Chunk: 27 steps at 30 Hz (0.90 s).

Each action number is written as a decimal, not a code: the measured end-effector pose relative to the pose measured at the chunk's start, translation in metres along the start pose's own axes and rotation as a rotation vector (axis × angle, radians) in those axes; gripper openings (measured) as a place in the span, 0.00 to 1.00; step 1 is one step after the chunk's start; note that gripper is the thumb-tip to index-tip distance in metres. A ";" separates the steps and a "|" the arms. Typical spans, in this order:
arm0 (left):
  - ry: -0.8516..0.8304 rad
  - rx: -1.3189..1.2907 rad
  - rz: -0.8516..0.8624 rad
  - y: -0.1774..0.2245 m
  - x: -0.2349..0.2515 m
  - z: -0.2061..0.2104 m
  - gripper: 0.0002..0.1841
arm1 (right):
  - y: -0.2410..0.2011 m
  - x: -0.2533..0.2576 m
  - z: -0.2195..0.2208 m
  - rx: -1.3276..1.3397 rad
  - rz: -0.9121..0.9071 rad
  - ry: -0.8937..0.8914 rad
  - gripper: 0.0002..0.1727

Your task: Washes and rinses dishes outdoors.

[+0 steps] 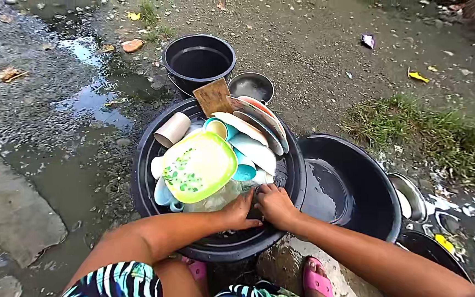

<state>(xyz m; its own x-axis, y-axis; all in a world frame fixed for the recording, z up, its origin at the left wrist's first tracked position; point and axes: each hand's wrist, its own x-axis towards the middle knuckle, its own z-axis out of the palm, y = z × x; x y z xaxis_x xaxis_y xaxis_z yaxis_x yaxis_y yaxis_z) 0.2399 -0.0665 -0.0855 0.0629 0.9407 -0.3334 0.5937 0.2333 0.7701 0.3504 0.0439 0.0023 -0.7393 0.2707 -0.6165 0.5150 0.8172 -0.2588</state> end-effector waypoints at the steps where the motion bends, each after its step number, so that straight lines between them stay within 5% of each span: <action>1: -0.011 0.051 0.017 -0.002 0.000 0.000 0.55 | -0.004 -0.001 0.003 -0.105 -0.027 0.027 0.18; 6: -0.077 0.410 0.160 -0.017 -0.008 0.004 0.26 | -0.010 0.011 0.020 -0.415 -0.200 0.007 0.21; 12: -0.359 0.577 0.129 -0.016 -0.007 -0.013 0.20 | -0.006 0.043 0.032 -0.478 -0.398 -0.183 0.19; 15: -0.361 0.596 0.307 -0.007 -0.015 -0.033 0.15 | 0.006 0.055 0.033 -0.483 -0.409 -0.226 0.18; 16: -0.252 0.610 0.437 0.000 -0.023 -0.041 0.12 | 0.009 0.058 0.032 -0.472 -0.430 -0.233 0.18; 19: 0.500 0.698 0.762 0.021 -0.032 -0.053 0.08 | 0.015 0.059 0.031 -0.324 -0.453 -0.199 0.23; 21: 0.615 0.772 0.443 0.046 -0.044 -0.068 0.20 | 0.006 0.056 0.021 -0.353 -0.403 -0.273 0.22; 24: 0.092 0.577 -0.273 0.080 -0.047 -0.102 0.43 | 0.014 0.061 0.026 -0.392 -0.488 -0.215 0.14; 27: -0.032 0.487 -0.548 0.082 -0.040 -0.121 0.43 | 0.016 0.059 0.028 -0.361 -0.463 -0.174 0.15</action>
<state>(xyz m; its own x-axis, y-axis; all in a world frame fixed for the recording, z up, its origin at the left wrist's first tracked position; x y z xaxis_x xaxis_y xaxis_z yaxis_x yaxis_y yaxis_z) 0.1889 -0.0555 0.0572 -0.3259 0.7111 -0.6230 0.8355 0.5250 0.1621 0.3268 0.0586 -0.0590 -0.7541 -0.2158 -0.6203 -0.0447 0.9592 -0.2793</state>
